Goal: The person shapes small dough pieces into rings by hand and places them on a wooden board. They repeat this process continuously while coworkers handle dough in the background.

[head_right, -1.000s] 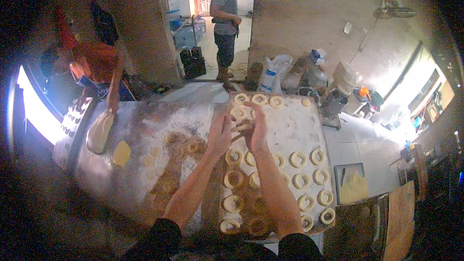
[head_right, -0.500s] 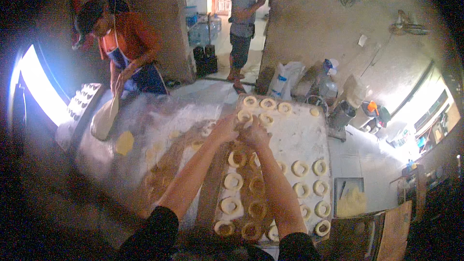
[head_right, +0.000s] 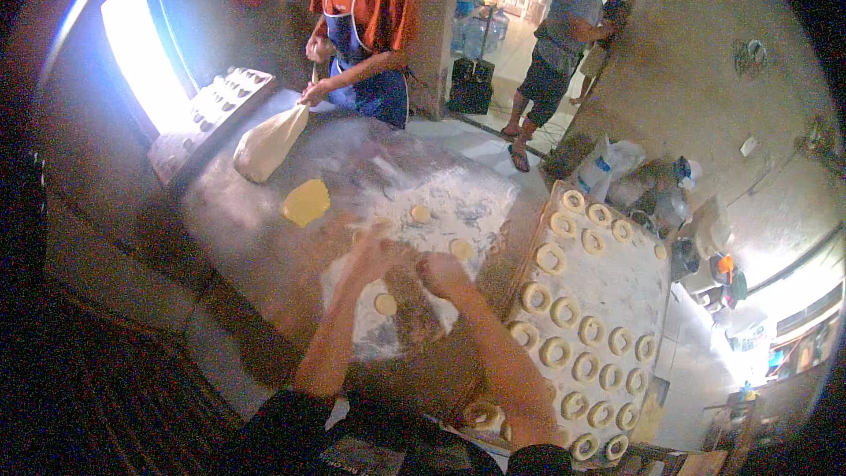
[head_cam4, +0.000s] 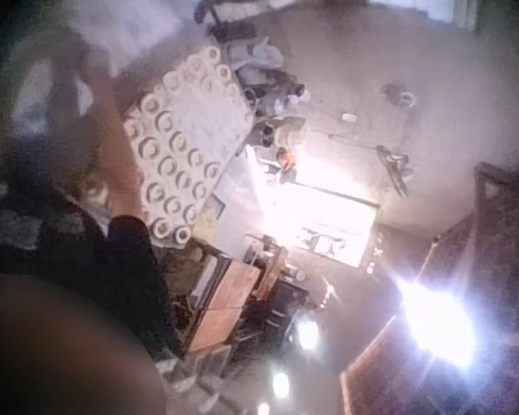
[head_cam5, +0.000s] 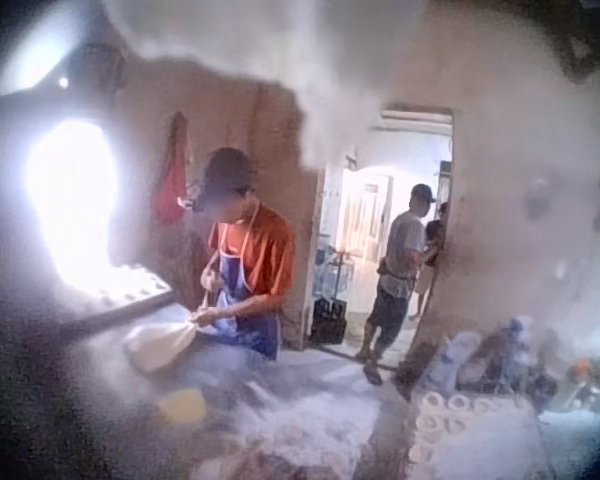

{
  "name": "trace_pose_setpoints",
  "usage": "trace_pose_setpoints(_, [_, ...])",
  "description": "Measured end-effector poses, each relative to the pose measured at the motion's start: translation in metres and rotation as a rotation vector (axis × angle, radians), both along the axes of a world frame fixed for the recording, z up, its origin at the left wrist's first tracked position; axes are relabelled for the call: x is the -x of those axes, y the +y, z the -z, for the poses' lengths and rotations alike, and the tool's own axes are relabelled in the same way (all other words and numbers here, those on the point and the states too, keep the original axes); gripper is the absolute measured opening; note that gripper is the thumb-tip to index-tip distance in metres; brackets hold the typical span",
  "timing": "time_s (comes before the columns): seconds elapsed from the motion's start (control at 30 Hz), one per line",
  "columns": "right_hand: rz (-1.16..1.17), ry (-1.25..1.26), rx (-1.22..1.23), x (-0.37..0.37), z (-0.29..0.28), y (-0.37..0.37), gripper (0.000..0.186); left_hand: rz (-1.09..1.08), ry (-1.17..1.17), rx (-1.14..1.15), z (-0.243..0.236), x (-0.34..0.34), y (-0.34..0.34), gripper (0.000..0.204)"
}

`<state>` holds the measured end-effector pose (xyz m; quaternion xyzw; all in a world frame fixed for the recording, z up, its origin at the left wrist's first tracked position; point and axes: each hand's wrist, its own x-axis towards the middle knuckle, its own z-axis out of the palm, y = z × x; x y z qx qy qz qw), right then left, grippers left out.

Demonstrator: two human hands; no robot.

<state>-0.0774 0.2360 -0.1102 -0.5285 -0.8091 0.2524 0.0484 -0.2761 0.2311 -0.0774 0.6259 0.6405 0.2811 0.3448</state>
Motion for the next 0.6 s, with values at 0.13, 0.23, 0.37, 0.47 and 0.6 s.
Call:
trace_pose_setpoints(0.13, [0.150, 0.120, -0.147, 0.077, 0.003, -0.004, 0.028, -0.095, 0.031, -0.083, 0.025, 0.069, -0.025, 0.031])
trace_pose_setpoints(0.23, [0.168, 0.117, -0.011, 0.105, -0.015, -0.004, 0.030, -0.018, -0.092, -0.096, 0.039, 0.087, -0.036, 0.028])
trace_pose_setpoints(0.37, [0.288, 0.568, 0.317, 0.101, -0.040, -0.006, 0.041, 0.161, -0.028, -0.045, 0.032, 0.090, -0.041, 0.025])
trace_pose_setpoints(0.47, [0.294, 0.874, 0.386, 0.093, -0.055, -0.016, 0.050, 0.082, -0.392, -0.137, 0.007, 0.088, -0.041, 0.026])
trace_pose_setpoints(0.6, [0.321, 0.982, 0.320, 0.099, -0.071, -0.031, 0.046, 0.094, -0.552, 0.038, -0.028, 0.091, -0.039, 0.027])
